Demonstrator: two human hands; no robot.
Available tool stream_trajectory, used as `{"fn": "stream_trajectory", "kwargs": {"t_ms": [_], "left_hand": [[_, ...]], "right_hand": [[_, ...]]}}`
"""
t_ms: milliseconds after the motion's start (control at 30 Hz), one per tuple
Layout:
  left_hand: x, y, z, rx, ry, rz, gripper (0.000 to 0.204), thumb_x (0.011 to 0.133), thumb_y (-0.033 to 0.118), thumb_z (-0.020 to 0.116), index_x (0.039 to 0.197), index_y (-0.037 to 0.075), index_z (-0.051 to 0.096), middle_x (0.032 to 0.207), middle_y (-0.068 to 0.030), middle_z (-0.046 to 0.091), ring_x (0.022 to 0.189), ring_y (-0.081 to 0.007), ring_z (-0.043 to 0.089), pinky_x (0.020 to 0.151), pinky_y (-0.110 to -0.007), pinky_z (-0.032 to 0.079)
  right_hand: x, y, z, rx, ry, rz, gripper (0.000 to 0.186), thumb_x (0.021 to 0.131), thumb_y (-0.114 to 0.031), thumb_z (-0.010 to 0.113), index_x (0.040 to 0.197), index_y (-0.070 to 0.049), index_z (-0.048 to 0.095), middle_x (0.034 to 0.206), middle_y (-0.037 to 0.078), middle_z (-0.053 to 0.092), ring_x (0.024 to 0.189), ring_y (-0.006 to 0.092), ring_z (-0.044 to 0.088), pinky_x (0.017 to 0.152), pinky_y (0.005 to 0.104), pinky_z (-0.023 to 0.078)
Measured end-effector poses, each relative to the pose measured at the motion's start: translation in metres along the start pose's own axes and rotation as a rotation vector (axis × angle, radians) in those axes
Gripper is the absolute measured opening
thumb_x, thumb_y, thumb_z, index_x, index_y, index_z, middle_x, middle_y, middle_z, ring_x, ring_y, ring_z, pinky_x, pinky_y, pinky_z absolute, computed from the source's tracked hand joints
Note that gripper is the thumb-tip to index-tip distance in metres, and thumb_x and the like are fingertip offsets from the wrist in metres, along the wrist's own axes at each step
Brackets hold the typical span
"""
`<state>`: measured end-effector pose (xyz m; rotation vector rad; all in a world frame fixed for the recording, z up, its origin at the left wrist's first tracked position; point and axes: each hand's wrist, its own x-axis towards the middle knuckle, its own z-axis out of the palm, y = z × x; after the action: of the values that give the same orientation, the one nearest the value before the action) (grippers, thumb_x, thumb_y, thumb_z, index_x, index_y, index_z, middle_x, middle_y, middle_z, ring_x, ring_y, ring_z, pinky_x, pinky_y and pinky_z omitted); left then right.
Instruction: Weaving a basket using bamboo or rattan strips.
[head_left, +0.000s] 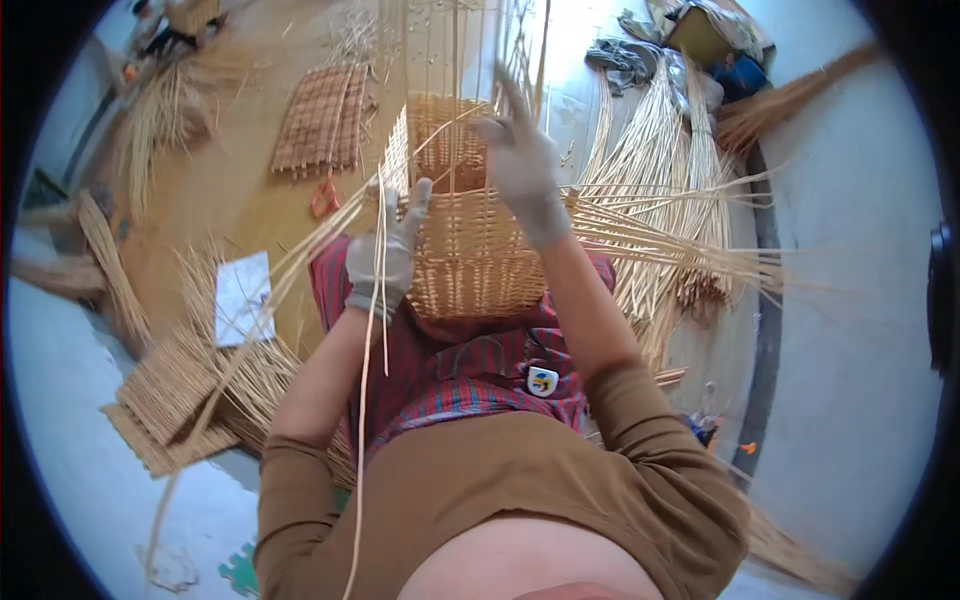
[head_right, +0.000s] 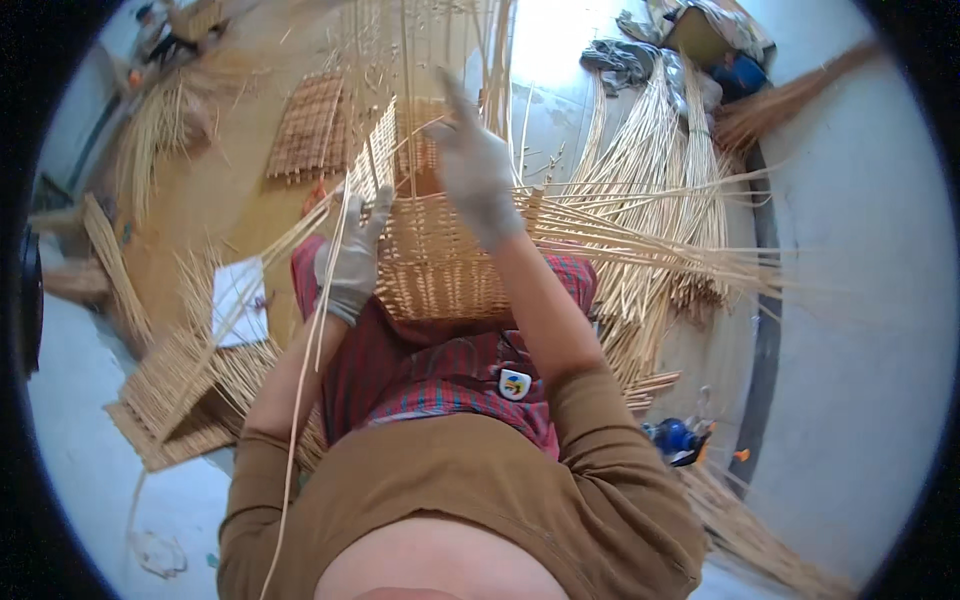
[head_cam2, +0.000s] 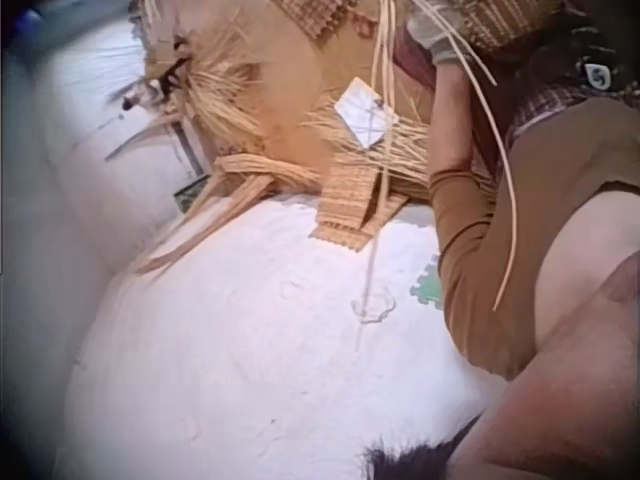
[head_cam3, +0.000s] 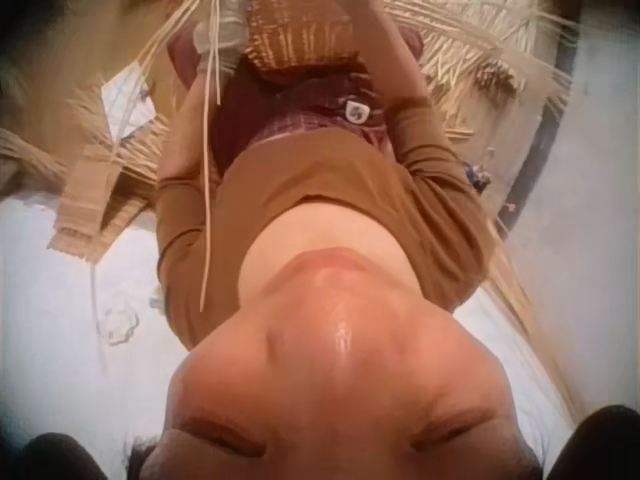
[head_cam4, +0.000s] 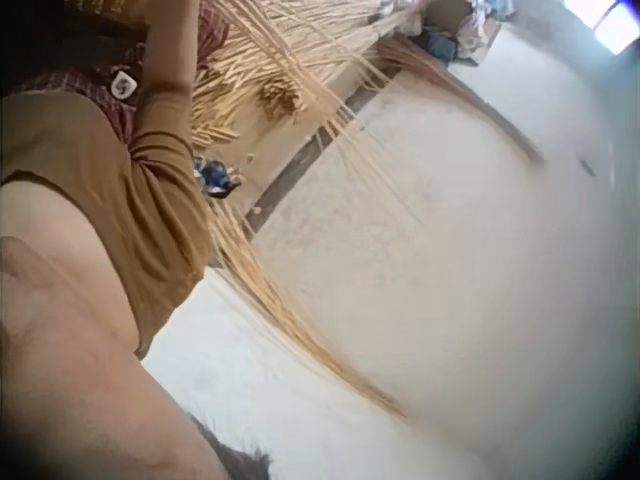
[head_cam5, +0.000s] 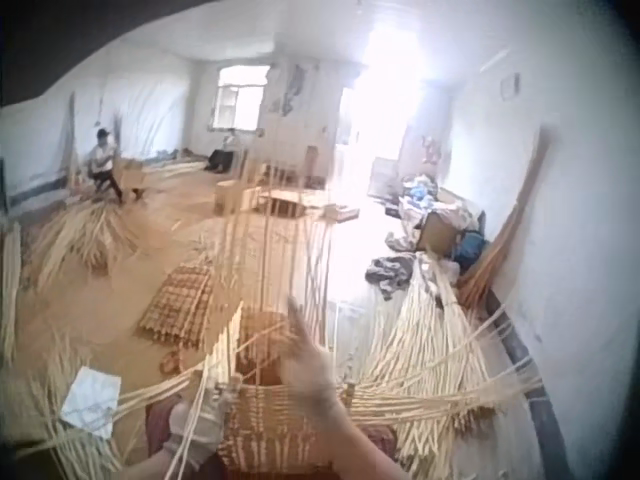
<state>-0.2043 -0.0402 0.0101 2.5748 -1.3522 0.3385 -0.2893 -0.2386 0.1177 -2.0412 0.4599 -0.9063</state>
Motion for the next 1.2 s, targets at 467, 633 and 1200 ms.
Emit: {"fn": "stream_trajectory", "kwargs": {"t_ms": [467, 633, 1200], "left_hand": [[0.015, 0.072, -0.012, -0.387, 0.260, -0.024, 0.076, 0.093, 0.018, 0.073, 0.160, 0.021, 0.039, 0.150, -0.0150, 0.055, 0.113, -0.0322, 0.067, 0.093, -0.044, 0.055], [0.018, 0.039, -0.001, -1.089, 0.220, -0.172, 0.070, 0.095, -0.003, 0.066, 0.159, 0.010, 0.039, 0.147, -0.0157, 0.059, 0.125, -0.0249, 0.065, 0.092, -0.036, 0.056], [-0.027, 0.024, 0.013, -0.914, 0.307, -0.004, 0.079, 0.089, 0.012, 0.066, 0.161, 0.026, 0.037, 0.159, -0.0082, 0.047, 0.104, -0.0323, 0.072, 0.082, -0.042, 0.061]], "right_hand": [[-0.071, 0.073, -0.045, 0.137, 0.023, 0.305, 0.026, 0.098, -0.006, 0.072, 0.124, -0.003, 0.071, 0.104, 0.005, 0.076, 0.086, 0.0063, 0.066, 0.075, 0.0231, 0.055], [-0.089, 0.085, -0.020, 0.566, 0.061, 0.291, 0.027, 0.098, -0.003, 0.071, 0.125, -0.001, 0.069, 0.102, 0.003, 0.073, 0.088, 0.0076, 0.066, 0.077, 0.0244, 0.055], [-0.093, 0.029, 0.060, -0.313, 0.087, -0.437, 0.052, 0.093, -0.007, 0.074, 0.142, -0.002, 0.056, 0.141, 0.018, 0.057, 0.131, 0.0350, 0.055, 0.110, 0.0462, 0.047]]}}
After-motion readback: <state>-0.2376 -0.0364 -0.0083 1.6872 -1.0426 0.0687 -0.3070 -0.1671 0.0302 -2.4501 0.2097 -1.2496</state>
